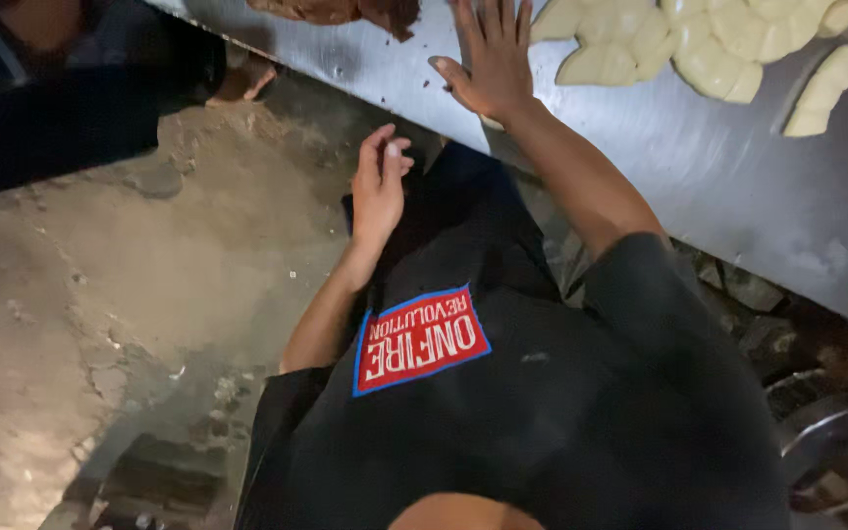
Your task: The person flattens pieces of white dough, adds a dark filling to the center, and folds the dough over the filling to form small round balls on a metal table.
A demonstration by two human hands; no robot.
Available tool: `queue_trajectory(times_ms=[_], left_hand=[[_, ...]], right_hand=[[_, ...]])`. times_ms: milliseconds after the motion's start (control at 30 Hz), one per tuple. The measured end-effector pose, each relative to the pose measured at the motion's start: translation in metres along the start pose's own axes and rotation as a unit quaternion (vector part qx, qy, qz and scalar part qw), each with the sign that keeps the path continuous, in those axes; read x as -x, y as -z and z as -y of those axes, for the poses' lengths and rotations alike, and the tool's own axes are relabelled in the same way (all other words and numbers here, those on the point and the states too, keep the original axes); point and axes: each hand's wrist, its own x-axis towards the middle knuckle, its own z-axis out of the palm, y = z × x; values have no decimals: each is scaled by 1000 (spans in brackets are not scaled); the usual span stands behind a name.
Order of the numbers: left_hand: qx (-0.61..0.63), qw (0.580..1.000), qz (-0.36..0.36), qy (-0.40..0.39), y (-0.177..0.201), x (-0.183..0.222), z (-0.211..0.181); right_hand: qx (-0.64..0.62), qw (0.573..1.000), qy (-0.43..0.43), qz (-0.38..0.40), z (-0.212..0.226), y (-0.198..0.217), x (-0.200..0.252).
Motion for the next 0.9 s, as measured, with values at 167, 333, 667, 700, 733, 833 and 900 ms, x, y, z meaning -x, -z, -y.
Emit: queue_trajectory(times_ms=[167,333,667,700,733,833,900], left_hand=[[23,994,27,-107,-6,-26,-46],[-119,959,64,-249,-56,-118,-79],[-524,790,139,-286,-197,-321,-4],[-482,835,140,-226,-187,-305,-5],[-443,852,123,-251,-172,-295,-10],[-352,884,154,-266,-127,-258,-55],[-265,918,193,-225,-101,-234,-88]], right_hand=[[-184,978,-95,16,-18,14,-14],[24,999,-28,-18,14,29,11],[-148,983,81,74,-22,54,85],[-192,973,50,121,-35,56,83],[-235,957,19,169,-50,59,74],[-219,868,71,440,-96,95,11],[-206,869,112,435,-93,139,-51]])
